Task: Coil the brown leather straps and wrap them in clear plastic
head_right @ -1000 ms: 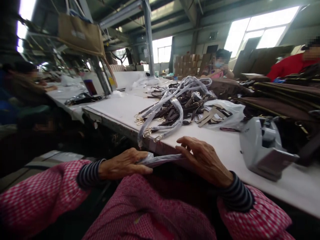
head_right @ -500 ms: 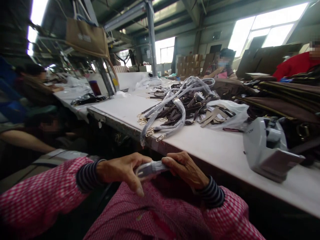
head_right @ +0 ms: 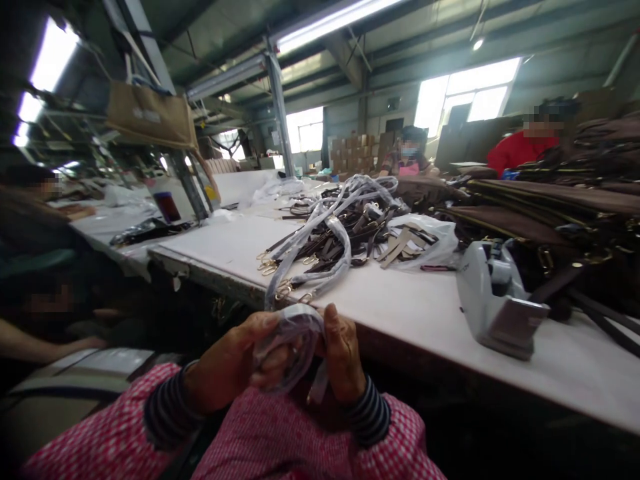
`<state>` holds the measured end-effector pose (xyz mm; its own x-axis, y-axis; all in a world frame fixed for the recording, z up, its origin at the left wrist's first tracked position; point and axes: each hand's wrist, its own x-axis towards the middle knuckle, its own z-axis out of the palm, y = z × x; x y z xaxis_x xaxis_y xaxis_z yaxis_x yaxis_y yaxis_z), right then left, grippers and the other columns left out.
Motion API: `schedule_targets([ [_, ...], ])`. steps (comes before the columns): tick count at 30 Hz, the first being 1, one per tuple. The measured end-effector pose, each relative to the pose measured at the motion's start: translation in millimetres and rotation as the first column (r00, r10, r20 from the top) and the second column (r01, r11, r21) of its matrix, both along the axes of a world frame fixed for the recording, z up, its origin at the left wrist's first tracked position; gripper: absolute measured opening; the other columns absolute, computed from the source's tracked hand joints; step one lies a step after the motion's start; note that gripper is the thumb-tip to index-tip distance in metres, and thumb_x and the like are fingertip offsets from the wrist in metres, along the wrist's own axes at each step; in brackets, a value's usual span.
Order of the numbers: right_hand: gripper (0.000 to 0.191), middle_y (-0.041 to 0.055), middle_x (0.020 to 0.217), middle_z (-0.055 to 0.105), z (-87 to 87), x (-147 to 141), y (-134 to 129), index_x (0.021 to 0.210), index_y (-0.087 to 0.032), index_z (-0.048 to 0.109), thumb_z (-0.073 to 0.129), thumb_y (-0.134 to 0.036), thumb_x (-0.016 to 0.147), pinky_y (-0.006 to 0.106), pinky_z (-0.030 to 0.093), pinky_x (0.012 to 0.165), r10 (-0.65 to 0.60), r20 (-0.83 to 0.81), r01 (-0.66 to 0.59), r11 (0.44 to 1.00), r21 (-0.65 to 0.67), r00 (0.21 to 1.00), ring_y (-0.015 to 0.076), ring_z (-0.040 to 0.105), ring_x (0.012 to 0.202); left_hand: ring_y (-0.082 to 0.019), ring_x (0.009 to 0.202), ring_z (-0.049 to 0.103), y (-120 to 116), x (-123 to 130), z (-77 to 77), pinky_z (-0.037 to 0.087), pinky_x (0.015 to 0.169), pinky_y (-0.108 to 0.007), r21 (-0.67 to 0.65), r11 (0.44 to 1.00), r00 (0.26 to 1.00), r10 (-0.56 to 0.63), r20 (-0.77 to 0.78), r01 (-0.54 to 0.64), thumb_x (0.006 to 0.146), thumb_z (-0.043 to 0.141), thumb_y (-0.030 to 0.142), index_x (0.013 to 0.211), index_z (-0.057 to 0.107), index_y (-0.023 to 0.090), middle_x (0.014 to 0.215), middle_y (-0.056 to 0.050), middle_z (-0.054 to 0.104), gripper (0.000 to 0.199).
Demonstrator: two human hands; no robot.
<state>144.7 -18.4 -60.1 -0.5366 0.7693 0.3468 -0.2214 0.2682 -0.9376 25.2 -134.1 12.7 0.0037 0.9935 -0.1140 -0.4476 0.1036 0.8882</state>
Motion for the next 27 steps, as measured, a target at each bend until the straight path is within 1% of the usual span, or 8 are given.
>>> schedule_targets([
  [3,0.073,0.0008,0.054,0.055,1.0,-10.6,-6.9,0.065,-0.02,0.062,0.029,-0.075,0.1,0.027,0.038,0.045,-0.106,-0.082,0.105,0.994,-0.009,0.991,0.0139,0.045,0.049,-0.004,0.042,0.041,9.4,-0.8,14.0,0.041,0.047,-0.018,0.039,0.994,0.982,0.096,0.162,-0.103,0.088,0.075,0.05,0.088,0.074,0.006,0.057,0.005,0.05,0.043],
  [8,0.066,0.004,0.071,0.069,8.1,-21.2,-9.3,0.095,-0.018,0.074,0.034,-0.07,0.103,0.026,0.047,0.051,-0.09,-0.196,0.082,0.995,-0.051,0.976,0.0166,0.058,0.06,-0.004,0.044,0.045,30.5,4.1,29.5,0.046,0.049,-0.019,0.152,0.971,0.946,0.134,0.296,-0.185,0.097,0.066,0.041,0.094,0.074,0.002,0.06,0.004,0.052,0.041],
  [12,0.068,0.0039,0.067,0.067,12.6,-17.7,-0.8,0.08,-0.018,0.07,0.034,-0.071,0.102,0.027,0.049,0.052,-0.131,-0.202,0.114,0.989,-0.092,0.971,0.0164,0.057,0.059,-0.004,0.042,0.043,50.9,8.9,25.0,0.045,0.047,-0.019,0.168,0.97,0.932,0.109,0.346,-0.176,0.1,0.06,0.046,0.091,0.073,0.001,0.056,0.005,0.049,0.048],
  [15,0.063,0.0047,0.072,0.069,16.9,-7.5,5.2,0.081,-0.019,0.07,0.034,-0.066,0.104,0.03,0.055,0.062,-0.124,-0.188,0.125,0.992,-0.008,0.974,0.0182,0.061,0.065,-0.003,0.037,0.038,65.5,12.7,20.1,0.04,0.043,-0.018,0.206,0.967,0.929,0.069,0.364,-0.152,0.097,0.062,0.057,0.086,0.072,0.004,0.05,0.008,0.045,0.055],
  [19,0.049,0.0082,0.103,0.076,25.1,7.0,12.4,0.115,-0.023,0.074,0.046,-0.061,0.102,0.038,0.058,0.088,-0.136,-0.189,0.159,0.981,0.108,0.972,0.0265,0.068,0.102,-0.003,0.035,0.037,79.3,18.8,18.6,0.038,0.041,-0.016,0.222,0.961,0.926,0.074,0.369,-0.165,0.099,0.056,0.06,0.082,0.072,0.006,0.047,0.007,0.045,0.059],
  [21,0.046,0.0083,0.112,0.075,26.2,9.8,17.4,0.122,-0.025,0.073,0.05,-0.059,0.101,0.042,0.056,0.098,-0.148,-0.18,0.178,0.971,0.16,0.972,0.029,0.065,0.114,-0.003,0.034,0.036,83.1,20.9,18.8,0.038,0.04,-0.017,0.211,0.96,0.922,0.096,0.376,-0.186,0.102,0.048,0.06,0.081,0.071,0.006,0.046,0.007,0.044,0.063],
  [24,0.042,0.0066,0.12,0.074,18.9,6.0,24.8,0.126,-0.03,0.071,0.052,-0.057,0.1,0.042,0.055,0.103,-0.173,-0.151,0.207,0.946,0.251,0.973,0.0301,0.065,0.119,-0.004,0.033,0.036,86.2,22.2,15.8,0.039,0.039,-0.017,0.17,0.957,0.91,0.156,0.385,-0.236,0.105,0.04,0.06,0.078,0.071,0.006,0.045,0.006,0.043,0.068],
  [27,0.041,0.0052,0.125,0.071,0.5,-3.0,26.9,0.134,-0.035,0.065,0.049,-0.052,0.101,0.042,0.057,0.101,-0.218,-0.129,0.249,0.912,0.326,0.967,0.0298,0.065,0.12,-0.005,0.034,0.04,87.3,22.3,7.1,0.038,0.038,-0.017,0.105,0.955,0.893,0.215,0.395,-0.276,0.101,0.044,0.066,0.072,0.069,0.007,0.044,0.005,0.044,0.071],
])
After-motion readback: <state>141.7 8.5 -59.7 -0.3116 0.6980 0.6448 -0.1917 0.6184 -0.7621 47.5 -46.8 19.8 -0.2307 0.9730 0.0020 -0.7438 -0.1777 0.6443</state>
